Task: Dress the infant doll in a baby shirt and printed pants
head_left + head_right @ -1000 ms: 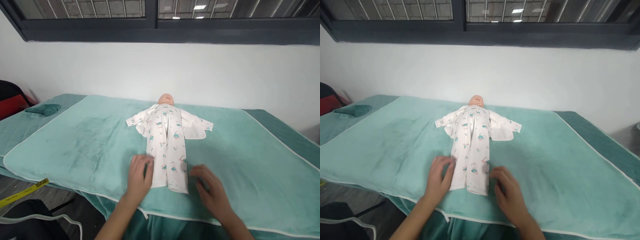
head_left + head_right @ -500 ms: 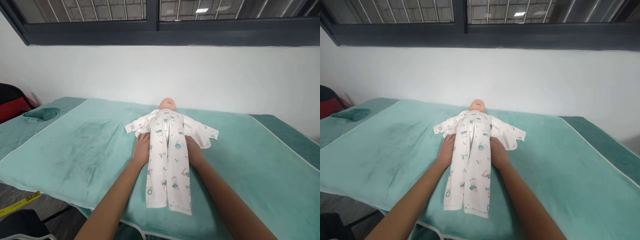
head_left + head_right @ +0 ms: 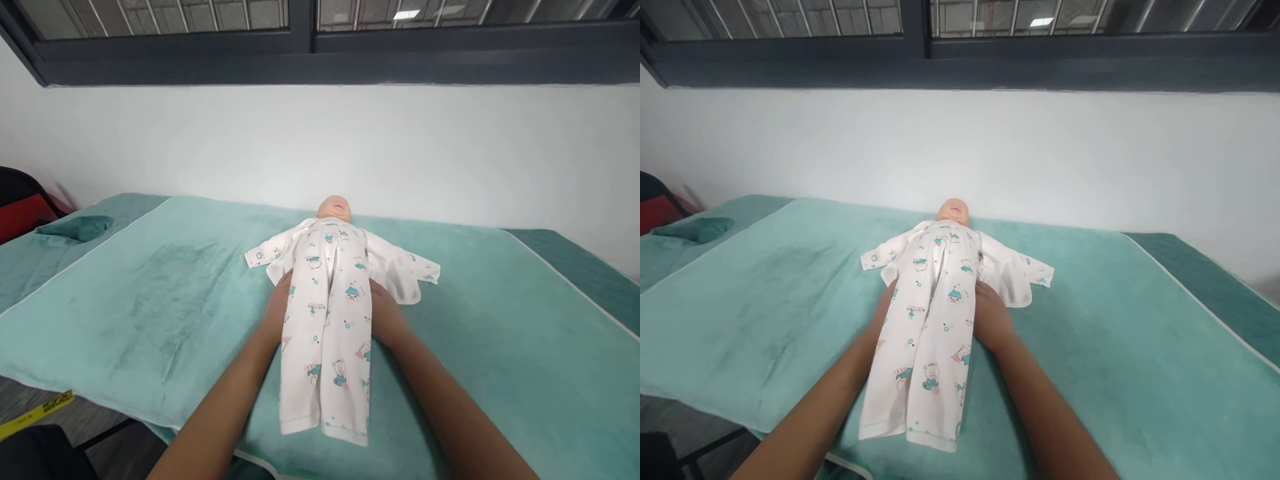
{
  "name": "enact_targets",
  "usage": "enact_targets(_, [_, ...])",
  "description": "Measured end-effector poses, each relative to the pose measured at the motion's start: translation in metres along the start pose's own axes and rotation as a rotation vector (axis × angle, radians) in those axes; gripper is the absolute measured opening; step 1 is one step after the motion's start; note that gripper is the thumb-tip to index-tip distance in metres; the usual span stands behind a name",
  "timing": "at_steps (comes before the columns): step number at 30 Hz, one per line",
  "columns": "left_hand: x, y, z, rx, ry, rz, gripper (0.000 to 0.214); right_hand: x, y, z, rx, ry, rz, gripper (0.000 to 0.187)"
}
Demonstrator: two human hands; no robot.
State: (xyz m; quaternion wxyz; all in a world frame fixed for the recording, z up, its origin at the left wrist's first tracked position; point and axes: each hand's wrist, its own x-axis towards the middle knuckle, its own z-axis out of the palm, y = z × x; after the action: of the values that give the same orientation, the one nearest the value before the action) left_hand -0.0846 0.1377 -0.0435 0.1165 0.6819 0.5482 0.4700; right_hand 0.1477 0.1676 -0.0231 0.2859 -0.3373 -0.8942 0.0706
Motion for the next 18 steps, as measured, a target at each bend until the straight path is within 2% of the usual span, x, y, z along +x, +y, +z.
enact_targets(5, [-0.002, 0.011, -0.008, 0.014, -0.12, 0.124, 0.029, -0.006, 0.0, -0.005, 0.095, 0.027, 0.001, 0.025])
enact_targets(8, [-0.004, 0.019, -0.01, -0.002, -0.111, 0.105, 0.025, -0.012, -0.003, -0.01, 0.285, 0.027, 0.037, 0.027])
enact_targets(11, [-0.005, 0.024, -0.01, -0.006, -0.086, 0.057, 0.031, -0.017, -0.008, -0.014, 0.396, -0.007, 0.056, 0.032])
enact_targets(14, [-0.004, 0.023, -0.008, 0.012, -0.073, 0.034, 0.03, -0.017, -0.011, -0.015, 0.366, -0.021, 0.022, 0.03])
enact_targets(18, [-0.001, 0.016, -0.005, 0.046, -0.055, 0.026, 0.026, -0.014, -0.013, -0.007, 0.204, -0.037, -0.033, 0.023])
